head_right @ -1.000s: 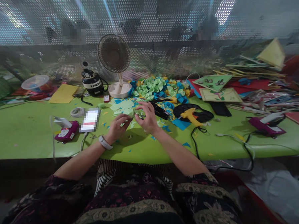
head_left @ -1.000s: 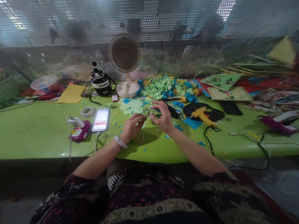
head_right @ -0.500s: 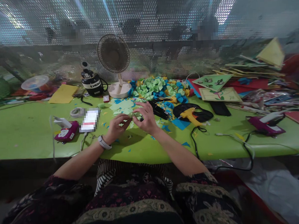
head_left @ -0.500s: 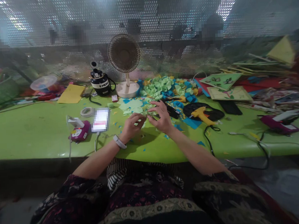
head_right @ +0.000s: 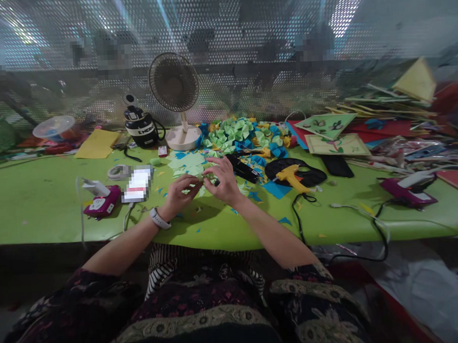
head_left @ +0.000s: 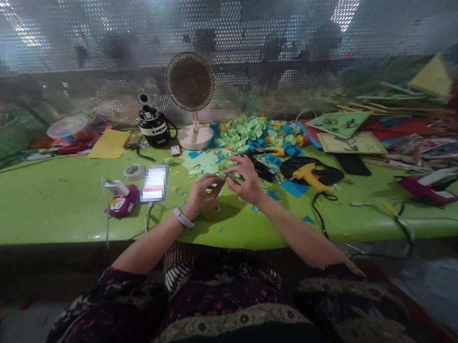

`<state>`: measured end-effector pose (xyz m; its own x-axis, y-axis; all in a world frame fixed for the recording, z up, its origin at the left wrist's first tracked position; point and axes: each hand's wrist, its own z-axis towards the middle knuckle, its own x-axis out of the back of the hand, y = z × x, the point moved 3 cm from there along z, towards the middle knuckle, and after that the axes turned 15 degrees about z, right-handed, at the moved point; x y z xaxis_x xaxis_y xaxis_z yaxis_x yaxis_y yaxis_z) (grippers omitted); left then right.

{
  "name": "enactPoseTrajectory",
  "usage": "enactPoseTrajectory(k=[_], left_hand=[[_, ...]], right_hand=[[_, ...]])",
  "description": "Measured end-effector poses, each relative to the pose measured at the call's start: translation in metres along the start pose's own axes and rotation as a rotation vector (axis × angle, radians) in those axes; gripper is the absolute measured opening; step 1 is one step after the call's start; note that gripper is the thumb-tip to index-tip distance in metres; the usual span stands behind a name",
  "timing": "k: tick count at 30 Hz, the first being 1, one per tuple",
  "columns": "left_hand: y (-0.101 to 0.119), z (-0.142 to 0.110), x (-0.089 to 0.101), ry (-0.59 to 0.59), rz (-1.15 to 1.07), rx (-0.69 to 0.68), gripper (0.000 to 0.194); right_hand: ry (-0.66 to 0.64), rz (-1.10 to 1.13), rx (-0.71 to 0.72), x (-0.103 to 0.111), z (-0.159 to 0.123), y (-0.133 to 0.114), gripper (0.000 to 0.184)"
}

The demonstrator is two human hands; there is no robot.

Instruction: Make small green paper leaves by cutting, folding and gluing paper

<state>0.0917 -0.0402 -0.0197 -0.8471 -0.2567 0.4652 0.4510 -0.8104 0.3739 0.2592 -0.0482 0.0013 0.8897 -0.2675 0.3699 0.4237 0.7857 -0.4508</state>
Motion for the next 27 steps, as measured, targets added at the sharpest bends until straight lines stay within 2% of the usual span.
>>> enactPoseTrajectory(k=[5,8,12,18,27], left_hand=[[0.0019,0.0010,0.0028,0.025,0.015,0.008,0.009],[0.0029,0.0019,0.0041,0.045,0.014,0.008,0.010],[0.0016,0.0020,0.0041,0.072,0.041,0.014,0.010],[0.0002,0.0006,0.0026,0.068,0.045,0.003,0.008],[0.0001,0.0002,0.0025,0.047,0.040,0.009,0.011]], right_hand=[[0.002,0.055,0.025,0.0043,0.0004,-0.0057,0.020],[0.026,0.053,-0.018,0.0072,0.0009,-0.0064,0.022],[0.068,0.047,-0.044,0.0084,0.0017,-0.0056,0.019],[0.065,0.009,-0.021,0.0052,0.0013,-0.0035,0.009],[0.047,0.023,-0.055,0.0060,0.0020,-0.0043,0.010]])
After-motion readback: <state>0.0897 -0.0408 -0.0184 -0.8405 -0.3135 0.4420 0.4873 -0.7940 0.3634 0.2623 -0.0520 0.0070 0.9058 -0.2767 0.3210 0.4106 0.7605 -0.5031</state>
